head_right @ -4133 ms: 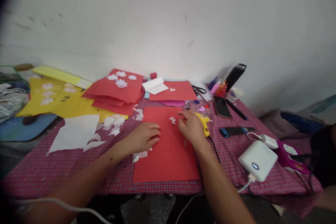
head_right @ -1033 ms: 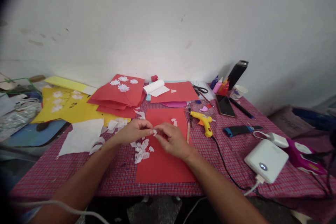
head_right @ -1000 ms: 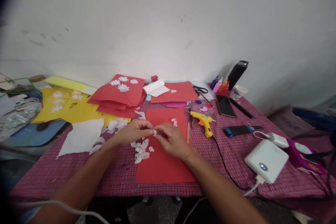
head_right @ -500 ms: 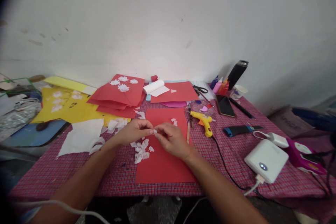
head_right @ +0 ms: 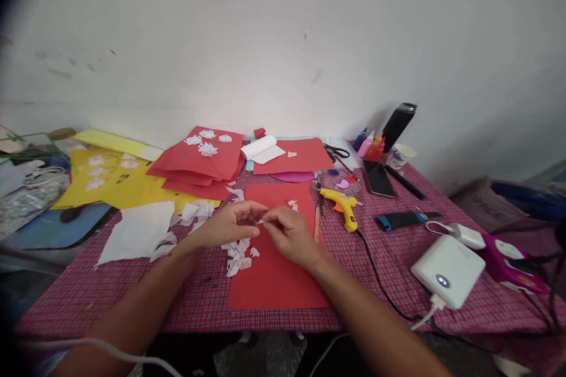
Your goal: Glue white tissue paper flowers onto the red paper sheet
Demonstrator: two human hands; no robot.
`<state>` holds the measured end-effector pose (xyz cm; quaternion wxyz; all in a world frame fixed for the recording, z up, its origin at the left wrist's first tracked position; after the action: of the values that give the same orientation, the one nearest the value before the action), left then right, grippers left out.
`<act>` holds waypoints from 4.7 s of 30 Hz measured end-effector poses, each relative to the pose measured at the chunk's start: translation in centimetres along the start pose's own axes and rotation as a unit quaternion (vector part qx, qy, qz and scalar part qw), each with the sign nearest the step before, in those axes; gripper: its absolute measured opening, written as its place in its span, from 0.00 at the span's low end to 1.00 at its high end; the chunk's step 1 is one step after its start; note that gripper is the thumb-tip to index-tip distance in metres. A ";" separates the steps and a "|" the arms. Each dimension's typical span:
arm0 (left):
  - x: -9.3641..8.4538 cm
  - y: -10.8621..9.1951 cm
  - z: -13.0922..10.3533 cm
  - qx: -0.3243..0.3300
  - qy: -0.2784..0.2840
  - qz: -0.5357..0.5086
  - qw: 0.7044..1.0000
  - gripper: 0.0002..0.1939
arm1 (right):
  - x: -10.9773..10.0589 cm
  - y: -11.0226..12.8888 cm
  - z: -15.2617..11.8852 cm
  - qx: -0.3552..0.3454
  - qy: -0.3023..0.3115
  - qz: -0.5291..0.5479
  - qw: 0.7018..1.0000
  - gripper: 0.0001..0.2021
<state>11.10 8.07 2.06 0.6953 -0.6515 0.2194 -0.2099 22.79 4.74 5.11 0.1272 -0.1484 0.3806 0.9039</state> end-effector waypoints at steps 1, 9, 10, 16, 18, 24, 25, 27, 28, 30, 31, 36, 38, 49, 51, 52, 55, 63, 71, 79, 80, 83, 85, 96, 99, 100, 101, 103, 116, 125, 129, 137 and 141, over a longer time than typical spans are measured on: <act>0.2 0.1 0.1 0.002 0.004 -0.015 1.000 0.21 | -0.1 0.1 0.0 -0.005 -0.003 0.004 1.000 0.06; -0.9 0.7 0.2 -0.010 -0.089 0.057 0.994 0.11 | -0.3 0.2 0.3 0.002 -0.017 0.016 1.000 0.06; -1.1 0.6 0.2 -0.008 -0.096 0.073 0.993 0.11 | -0.3 0.0 0.3 0.012 -0.021 0.017 1.000 0.05; -1.4 -0.1 0.1 0.004 -0.119 0.144 0.982 0.12 | -0.4 -0.5 0.3 0.053 -0.027 0.015 0.998 0.03; -1.3 -0.1 0.2 0.009 -0.119 0.145 0.982 0.11 | -0.3 -0.7 0.2 0.058 -0.022 0.011 0.998 0.03; -1.3 0.5 0.2 -0.004 -0.123 0.136 0.983 0.12 | -0.4 -0.8 -0.3 0.043 -0.019 -0.005 0.999 0.06; -1.3 0.5 0.2 -0.003 -0.127 0.143 0.981 0.12 | -0.8 -0.8 -0.3 0.035 -0.026 -0.012 0.999 0.07; -1.5 0.1 0.1 0.015 -0.147 0.186 0.971 0.10 | -2.3 -1.0 -0.1 0.035 -0.071 -0.024 0.997 0.08; -1.6 -0.3 0.1 0.029 -0.160 0.219 0.962 0.09 | -3.4 -1.3 -0.1 0.046 -0.109 -0.025 0.993 0.08; -1.6 -0.9 0.2 0.049 -0.179 0.293 0.938 0.08 | -5.8 -2.3 -0.1 0.082 -0.195 -0.010 0.977 0.07; -1.4 -1.1 0.3 0.055 -0.181 0.330 0.925 0.08 | -6.8 -2.8 -0.2 0.100 -0.235 0.003 0.967 0.06; 1.6 -1.8 2.4 0.083 -0.102 0.500 0.856 0.09 | -8.8 -4.0 -0.4 0.138 -0.313 0.052 0.938 0.06; 2.7 -1.6 3.5 0.069 -0.074 0.555 0.826 0.10 | -8.5 -4.1 -0.3 0.144 -0.302 0.056 0.941 0.05; 4.3 0.6 7.3 0.012 -0.087 0.636 0.767 0.14 | -9.0 -4.5 0.0 0.137 -0.301 0.036 0.943 0.03; 4.1 0.7 7.4 0.006 -0.096 0.638 0.764 0.15 | -8.7 -4.6 0.1 0.143 -0.292 0.044 0.945 0.03; 4.1 0.8 7.4 0.002 -0.098 0.638 0.764 0.15 | -8.6 -4.6 0.1 0.145 -0.289 0.045 0.945 0.02; 3.9 1.0 7.6 -0.010 -0.104 0.640 0.761 0.16 | -8.4 -4.6 0.1 0.150 -0.283 0.038 0.947 0.03; 3.9 1.3 7.9 -0.019 -0.114 0.644 0.756 0.15 | -8.2 -4.7 0.2 0.143 -0.273 0.033 0.951 0.02; 4.3 1.5 8.3 -0.026 -0.105 0.644 0.758 0.19 | -8.1 -5.0 0.1 0.143 -0.270 0.030 0.952 0.03; 4.6 2.1 8.8 -0.041 -0.087 0.643 0.760 0.18 | -8.0 -5.3 0.0 0.149 -0.265 0.027 0.952 0.04; 4.6 2.1 8.8 -0.043 -0.086 0.643 0.760 0.17 | -8.0 -5.3 0.0 0.150 -0.264 0.027 0.952 0.04; 4.6 2.1 8.8 -0.049 -0.086 0.643 0.759 0.17 | -7.9 -5.4 0.1 0.152 -0.262 0.026 0.953 0.04; 4.7 1.9 8.8 -0.050 -0.087 0.642 0.760 0.17 | -7.9 -5.3 0.1 0.153 -0.261 0.025 0.953 0.04; 4.3 0.1 5.6 -0.009 -0.123 0.566 0.815 0.10 | -8.1 -4.9 0.2 0.153 -0.254 0.026 0.955 0.04; 3.8 0.0 5.0 0.003 -0.138 0.522 0.842 0.09 | -7.9 -5.2 0.2 0.154 -0.248 0.025 0.956 0.04; 3.6 0.1 4.9 0.005 -0.140 0.511 0.848 0.10 | -7.9 -5.2 0.1 0.155 -0.247 0.024 0.956 0.04; 3.4 0.2 4.9 0.007 -0.143 0.497 0.856 0.11 | -7.9 -5.3 0.1 0.155 -0.246 0.023 0.956 0.04; 2.8 0.5 4.9 0.010 -0.151 0.452 0.879 0.12 | -7.9 -5.4 0.1 0.156 -0.245 0.021 0.957 0.04; 1.4 2.0 2.1 -0.122 -0.111 0.008 0.986 0.08 | -6.3 -5.8 0.2 0.150 -0.180 -0.002 0.972 0.03; -0.8 -1.7 -3.6 0.004 -0.081 0.419 0.904 0.03 | -1.0 -2.8 -0.1 0.045 0.070 -0.067 0.994 0.05; 1.7 -1.2 -4.3 0.060 -0.027 0.463 0.884 0.05 | -0.2 -2.7 -0.4 0.025 0.098 -0.088 0.991 0.07; 2.7 -1.5 -4.2 0.074 -0.027 0.554 0.829 0.06 | -1.4 -3.0 0.0 0.042 0.065 -0.096 0.992 0.06; 2.7 -0.9 -4.3 0.073 -0.038 0.568 0.819 0.04 | -1.4 -3.0 -0.1 0.039 0.067 -0.095 0.993 0.06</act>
<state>10.78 2.91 2.65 0.7445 -0.3659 0.5082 0.2314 25.07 6.56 3.63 0.1921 -0.2386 0.4077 0.8602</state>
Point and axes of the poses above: each hand's wrist, its own z-axis towards the middle knuckle, its own x-axis out of the palm, y = z × x, the point moved 9 cm from there along z, towards the middle knuckle, and after that the axes turned 7 degrees about -y, right-handed, at the moved point
